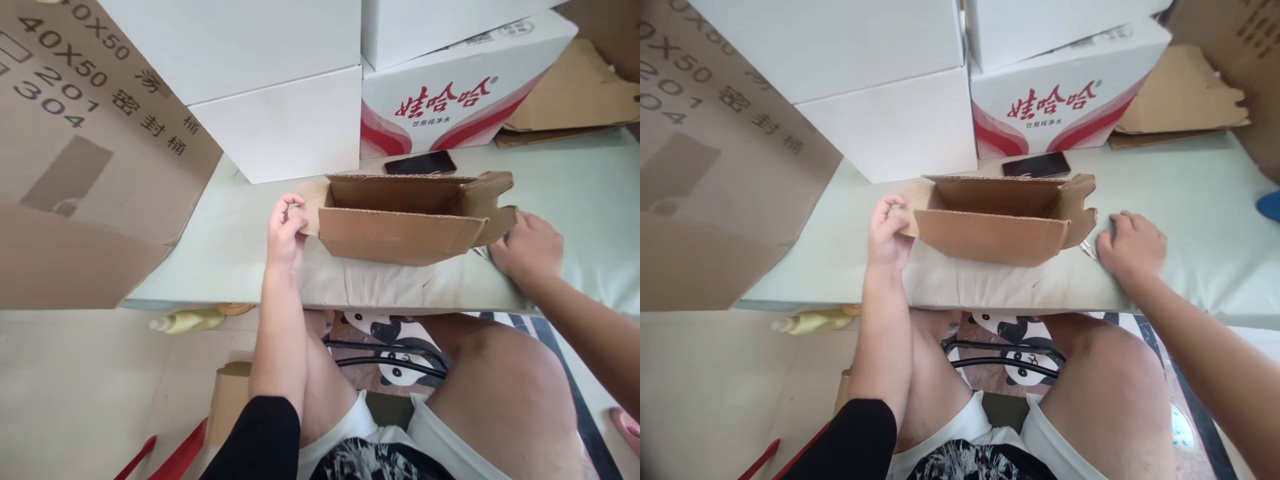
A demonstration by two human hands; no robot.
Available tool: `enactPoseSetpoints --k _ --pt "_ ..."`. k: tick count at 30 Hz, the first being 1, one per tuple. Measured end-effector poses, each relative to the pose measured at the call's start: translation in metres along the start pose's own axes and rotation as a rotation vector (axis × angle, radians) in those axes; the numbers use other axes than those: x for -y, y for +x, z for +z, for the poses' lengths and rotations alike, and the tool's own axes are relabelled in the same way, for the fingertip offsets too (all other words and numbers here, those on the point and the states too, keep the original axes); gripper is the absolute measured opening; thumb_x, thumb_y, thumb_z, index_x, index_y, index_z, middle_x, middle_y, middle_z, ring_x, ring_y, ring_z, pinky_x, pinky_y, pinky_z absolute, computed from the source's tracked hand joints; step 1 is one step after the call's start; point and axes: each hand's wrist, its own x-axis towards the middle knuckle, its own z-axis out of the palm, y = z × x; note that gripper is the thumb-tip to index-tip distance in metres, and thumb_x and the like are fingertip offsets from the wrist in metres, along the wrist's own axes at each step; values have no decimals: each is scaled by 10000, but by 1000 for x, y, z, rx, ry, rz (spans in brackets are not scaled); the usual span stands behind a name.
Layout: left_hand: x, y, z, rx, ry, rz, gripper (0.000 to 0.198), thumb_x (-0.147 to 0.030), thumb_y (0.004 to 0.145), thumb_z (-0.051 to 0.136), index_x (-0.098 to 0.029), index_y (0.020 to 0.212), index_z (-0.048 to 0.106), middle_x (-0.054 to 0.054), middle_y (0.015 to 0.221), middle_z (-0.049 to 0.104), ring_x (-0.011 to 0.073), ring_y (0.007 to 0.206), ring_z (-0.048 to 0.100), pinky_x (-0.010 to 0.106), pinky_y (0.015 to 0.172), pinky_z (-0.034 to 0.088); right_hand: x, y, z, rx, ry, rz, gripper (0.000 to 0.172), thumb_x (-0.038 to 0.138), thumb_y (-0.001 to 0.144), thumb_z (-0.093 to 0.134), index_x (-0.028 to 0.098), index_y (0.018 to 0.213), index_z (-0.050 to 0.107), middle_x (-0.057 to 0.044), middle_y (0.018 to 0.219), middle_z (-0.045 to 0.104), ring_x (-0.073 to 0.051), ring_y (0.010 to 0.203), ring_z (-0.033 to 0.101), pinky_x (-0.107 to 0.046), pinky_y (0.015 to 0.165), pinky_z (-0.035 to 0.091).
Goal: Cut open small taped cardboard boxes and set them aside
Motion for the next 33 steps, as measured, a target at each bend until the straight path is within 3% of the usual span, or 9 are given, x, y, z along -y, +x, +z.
enactPoseSetpoints --k 4,7,11,15,18,22,25,28,33 --pt "12 2 -10 34 79 122 383 -226 650 718 -281 1011 601 -32 755 495 100 581 468 211 531 365 -14 16 1 8 -25 -223 149 322 859 565 234 784 660 -102 751 673 -236 652 592 -381 614 404" --pt "20 4 -18 86 151 206 368 -339 743 754 -294 1076 605 22 1016 581 148 798 586 252 652 451 -12 34 -26 15 22 -201 150 330 863 561 264 782 668 -57 661 648 -209 542 558 -354 536 387" --pt "32 10 -23 116 160 277 626 -502 772 821 -362 1290 498 52 1249 589 216 1034 638 340 847 526 40 34 -94 -140 181 -47 321 343 985 409 308 1137 690 -93 1049 755 -306 877 745 -450 746 562" --pt "39 17 -19 120 167 404 663 -615 773 811 -350 1299 508 66 1349 576 275 1238 609 422 1026 512 113 13 -135 -272 238 -488 329 341 936 527 269 1233 651 -126 1090 753 -339 1038 735 -486 895 580" --pt "40 19 -12 123 206 517 617 -635 792 786 -310 1270 569 68 1349 598 296 1326 570 448 1135 455 148 3 -137 -175 130 -573 437 388 919 601 207 1317 591 -144 1153 754 -354 1170 689 -537 1076 497" --pt "31 12 -3 182 182 525 550 -603 831 758 -301 1264 603 59 1299 653 286 1253 630 440 1101 492 169 -11 -143 -64 111 -535 282 408 975 516 181 1018 678 -88 872 767 -290 913 739 -555 1133 429" --pt "21 3 3 176 176 461 514 -594 827 753 -293 1226 635 58 1249 687 291 1213 654 432 1061 518 172 -24 -158 17 201 -515 276 390 1003 491 216 882 668 -71 895 780 -273 862 747 -589 1134 405" --pt "11 -6 9 134 166 404 500 -589 797 772 -285 1177 657 63 1222 704 296 1184 667 429 1042 527 166 -29 -173 159 317 -592 246 369 1009 505 244 915 694 -48 960 802 -281 893 759 -572 1037 482" --pt "1 -12 19 164 146 346 468 -599 774 785 -292 1113 684 63 1173 712 313 1164 677 473 1011 537 152 -25 -177 310 430 -629 310 310 1028 466 259 899 743 -9 1029 817 -249 889 779 -422 708 587"
